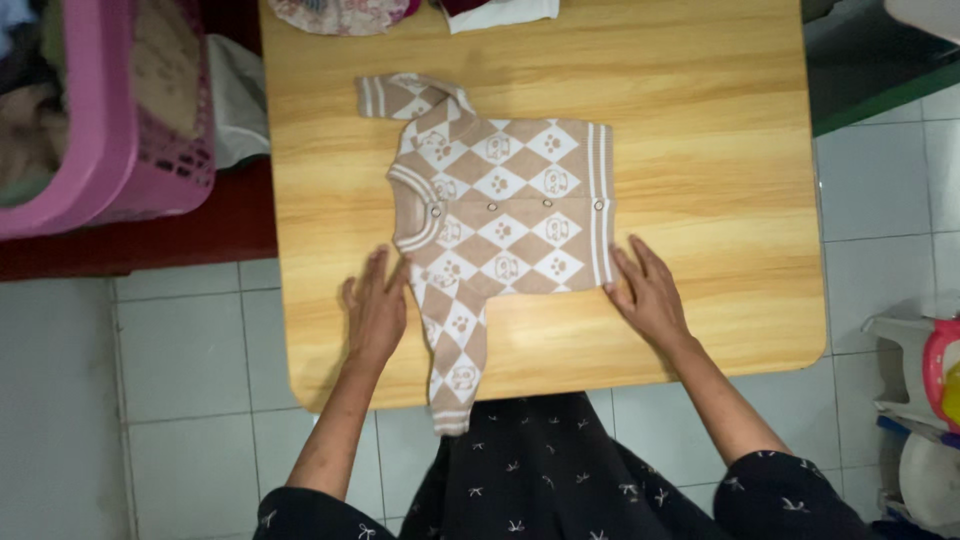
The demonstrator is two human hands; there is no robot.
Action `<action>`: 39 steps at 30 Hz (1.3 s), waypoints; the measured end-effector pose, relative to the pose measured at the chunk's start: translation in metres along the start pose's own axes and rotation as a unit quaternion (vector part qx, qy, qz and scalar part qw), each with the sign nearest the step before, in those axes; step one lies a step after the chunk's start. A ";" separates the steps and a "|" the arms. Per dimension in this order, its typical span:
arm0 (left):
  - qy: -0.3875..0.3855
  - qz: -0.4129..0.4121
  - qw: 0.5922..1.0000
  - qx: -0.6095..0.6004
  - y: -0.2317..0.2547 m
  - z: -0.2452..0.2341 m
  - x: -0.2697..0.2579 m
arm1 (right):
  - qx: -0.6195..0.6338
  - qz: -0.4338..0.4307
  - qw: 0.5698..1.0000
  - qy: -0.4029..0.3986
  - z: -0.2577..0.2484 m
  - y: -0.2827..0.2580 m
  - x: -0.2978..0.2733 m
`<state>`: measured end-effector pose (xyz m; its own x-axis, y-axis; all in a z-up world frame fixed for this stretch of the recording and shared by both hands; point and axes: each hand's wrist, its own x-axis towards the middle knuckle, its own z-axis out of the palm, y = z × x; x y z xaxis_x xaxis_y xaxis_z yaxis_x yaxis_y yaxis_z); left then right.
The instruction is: The person folds several small garments one by one on a wooden table. They retrieve items from a pink laundry basket, lay them flat, fold the sleeves and body, and place the finished pieces into a growing stack on the table.
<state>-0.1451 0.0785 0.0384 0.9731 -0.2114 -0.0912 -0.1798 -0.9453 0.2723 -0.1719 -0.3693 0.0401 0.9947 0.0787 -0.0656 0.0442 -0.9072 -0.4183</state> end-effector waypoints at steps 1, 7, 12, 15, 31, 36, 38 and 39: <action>-0.006 0.021 1.000 0.004 -0.001 0.000 -0.010 | -0.004 -0.014 1.000 -0.019 -0.002 -0.005 -0.007; 0.009 0.067 0.996 -0.063 0.026 0.012 -0.002 | 0.043 -0.016 0.996 0.071 0.006 -0.028 0.007; 0.066 0.079 0.979 -0.178 0.027 -0.002 0.037 | 0.144 -0.019 0.980 0.134 -0.006 -0.035 0.042; -0.017 -0.083 0.948 -0.308 0.025 -0.029 0.048 | 0.231 0.080 0.964 0.105 -0.032 -0.040 0.051; 0.010 -0.042 0.886 -0.461 -0.012 -0.051 0.199 | 0.171 0.097 0.971 0.137 -0.095 -0.028 0.153; 0.101 -0.027 0.974 -0.199 0.028 0.028 0.151 | 0.022 -0.013 0.984 0.174 -0.024 -0.035 0.150; 0.054 0.017 0.995 -0.086 0.052 0.037 0.142 | 0.035 -0.058 0.985 0.157 0.011 -0.059 0.154; 0.030 0.040 0.998 -0.029 0.059 0.038 0.137 | 0.007 -0.137 0.972 0.192 0.030 -0.076 0.157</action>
<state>-0.0276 -0.0160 0.0055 0.9633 -0.2683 -0.0107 -0.2498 -0.9100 0.3310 -0.0221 -0.2757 0.0340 0.9071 0.1536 0.3918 0.3135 -0.8677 -0.3858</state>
